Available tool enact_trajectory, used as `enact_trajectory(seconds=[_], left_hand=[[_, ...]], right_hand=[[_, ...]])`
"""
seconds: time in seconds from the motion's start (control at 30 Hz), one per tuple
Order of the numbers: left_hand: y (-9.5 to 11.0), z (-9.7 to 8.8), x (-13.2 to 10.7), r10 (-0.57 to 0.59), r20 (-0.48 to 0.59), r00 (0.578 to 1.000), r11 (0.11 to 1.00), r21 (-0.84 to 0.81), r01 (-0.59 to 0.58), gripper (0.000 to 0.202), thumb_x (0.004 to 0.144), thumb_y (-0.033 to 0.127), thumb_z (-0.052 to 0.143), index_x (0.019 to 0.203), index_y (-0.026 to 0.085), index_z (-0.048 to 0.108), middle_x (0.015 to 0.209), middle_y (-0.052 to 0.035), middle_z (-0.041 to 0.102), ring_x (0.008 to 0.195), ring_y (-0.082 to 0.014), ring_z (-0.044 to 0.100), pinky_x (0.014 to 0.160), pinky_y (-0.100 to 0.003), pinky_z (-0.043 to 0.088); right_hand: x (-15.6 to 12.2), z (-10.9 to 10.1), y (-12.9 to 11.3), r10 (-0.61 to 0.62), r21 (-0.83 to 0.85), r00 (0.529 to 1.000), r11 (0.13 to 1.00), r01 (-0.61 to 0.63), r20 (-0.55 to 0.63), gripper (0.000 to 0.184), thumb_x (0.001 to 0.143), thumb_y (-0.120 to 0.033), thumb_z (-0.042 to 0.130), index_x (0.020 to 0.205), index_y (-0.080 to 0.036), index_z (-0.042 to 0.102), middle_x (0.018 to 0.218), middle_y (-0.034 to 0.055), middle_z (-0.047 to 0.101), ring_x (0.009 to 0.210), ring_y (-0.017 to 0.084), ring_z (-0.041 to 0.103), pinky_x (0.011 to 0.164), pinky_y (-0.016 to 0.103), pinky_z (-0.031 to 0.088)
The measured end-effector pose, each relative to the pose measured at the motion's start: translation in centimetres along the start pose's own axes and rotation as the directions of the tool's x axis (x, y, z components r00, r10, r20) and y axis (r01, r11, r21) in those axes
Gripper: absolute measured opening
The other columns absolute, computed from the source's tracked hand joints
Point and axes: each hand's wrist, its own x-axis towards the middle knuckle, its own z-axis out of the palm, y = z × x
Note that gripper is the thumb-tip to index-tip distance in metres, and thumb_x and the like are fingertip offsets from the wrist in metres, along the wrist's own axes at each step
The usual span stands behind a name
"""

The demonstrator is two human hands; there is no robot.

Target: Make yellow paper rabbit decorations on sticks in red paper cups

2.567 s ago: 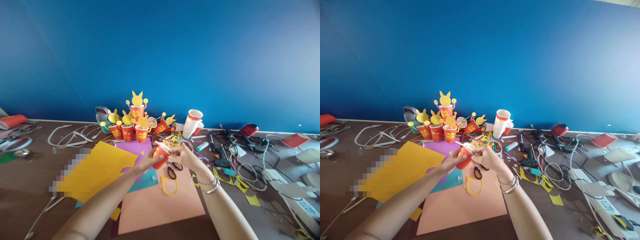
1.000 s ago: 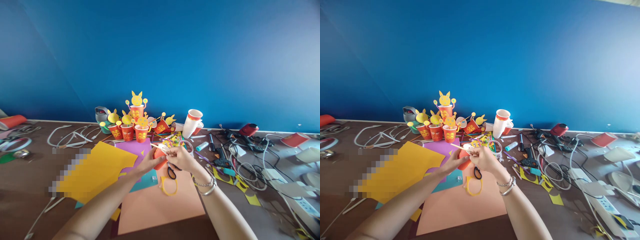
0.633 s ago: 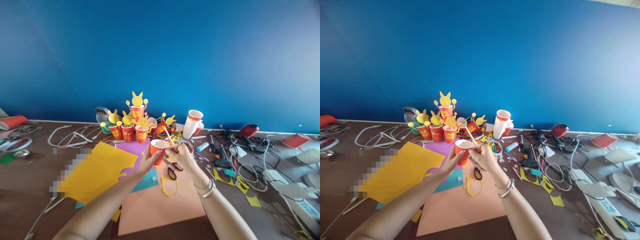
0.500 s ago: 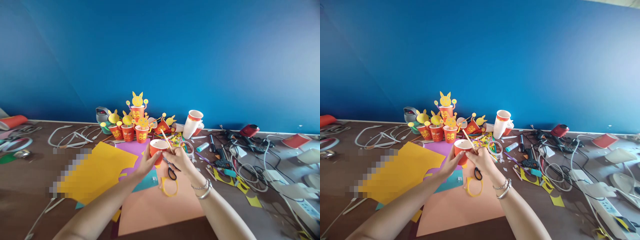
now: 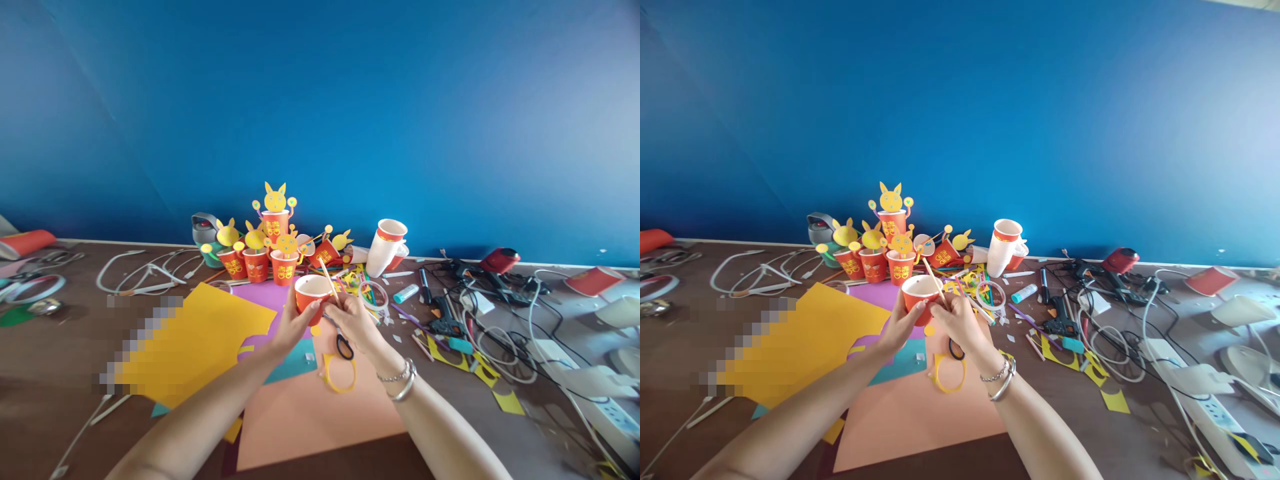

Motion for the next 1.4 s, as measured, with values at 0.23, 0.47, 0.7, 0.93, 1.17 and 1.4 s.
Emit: enact_trajectory(seconds=[0.23, 0.47, 0.7, 0.93, 1.17, 1.4], left_hand=[[0.1, -0.7, -0.1, 0.0, 0.056, 0.998, 1.0, 0.025, -0.001, 0.066, 0.074, 0.052, 0.066, 0.129, 0.025, 0.041, 0.122, -0.0075, 0.06, 0.116, -0.0267, 0.052, 0.099, -0.039, 0.041], [0.3, -0.8, -0.8, -0.014, 0.242, 0.97, 0.999, -0.046, 0.026, 0.066, 0.066, 0.051, 0.073, 0.121, 0.025, 0.048, 0.122, -0.0068, 0.059, 0.116, -0.028, 0.054, 0.095, -0.037, 0.045], [0.7, -0.6, -1.0, -0.026, 0.376, 0.926, 0.991, -0.115, 0.074, 0.07, 0.063, 0.053, 0.075, 0.121, 0.025, 0.048, 0.125, -0.0081, 0.058, 0.117, -0.0298, 0.053, 0.094, -0.037, 0.045], [0.5, -0.7, -1.0, -0.011, 0.373, 0.928, 0.991, -0.123, 0.061, 0.067, 0.063, 0.053, 0.075, 0.117, 0.025, 0.048, 0.119, -0.0068, 0.058, 0.112, -0.0288, 0.056, 0.092, -0.037, 0.046], [0.0, -0.5, -0.8, 0.047, 0.397, 0.917, 0.991, -0.133, 0.007, 0.068, 0.064, 0.054, 0.074, 0.116, 0.022, 0.045, 0.116, -0.0085, 0.056, 0.109, -0.0281, 0.055, 0.09, -0.036, 0.047], [-0.1, -0.5, -0.7, 0.028, 0.469, 0.883, 0.995, -0.101, 0.022, 0.069, 0.066, 0.053, 0.074, 0.12, 0.023, 0.042, 0.122, -0.0107, 0.054, 0.113, -0.0293, 0.054, 0.091, -0.037, 0.046]], right_hand=[[0.3, -2.5, -1.6, -0.019, 0.013, 0.998, 1.0, 0.019, -0.053, 0.026, 0.077, -0.039, 0.059, 0.065, -0.018, 0.05, 0.053, -0.0056, 0.039, 0.049, 0.008, 0.033, 0.046, 0.022, 0.026], [0.7, -3.7, -1.9, 0.001, 0.112, 0.999, 0.994, -0.007, 0.054, 0.033, 0.076, -0.044, 0.065, 0.095, -0.017, 0.068, 0.077, 0.0021, 0.062, 0.067, 0.013, 0.054, 0.059, 0.024, 0.04], [0.7, -2.9, -1.4, 0.172, 0.193, 0.973, 0.96, -0.201, 0.156, 0.031, 0.067, -0.039, 0.069, 0.083, -0.013, 0.069, 0.067, 0.0007, 0.059, 0.056, 0.011, 0.05, 0.051, 0.022, 0.038], [1.0, -3.0, -0.8, 0.09, 0.087, 0.992, 0.991, -0.098, 0.088, 0.025, 0.067, -0.038, 0.069, 0.069, -0.014, 0.061, 0.059, -0.0018, 0.053, 0.054, 0.01, 0.045, 0.051, 0.023, 0.034], [0.9, -2.9, -0.6, -0.024, -0.116, 1.0, 0.993, 0.024, 0.003, 0.022, 0.07, -0.036, 0.067, 0.064, -0.016, 0.058, 0.058, -0.0025, 0.05, 0.053, 0.01, 0.042, 0.049, 0.023, 0.031], [0.8, -3.3, -0.9, -0.049, -0.23, 0.997, 0.971, 0.061, 0.058, 0.021, 0.073, -0.03, 0.059, 0.06, -0.018, 0.048, 0.055, -0.0046, 0.042, 0.052, 0.01, 0.038, 0.048, 0.022, 0.029]])
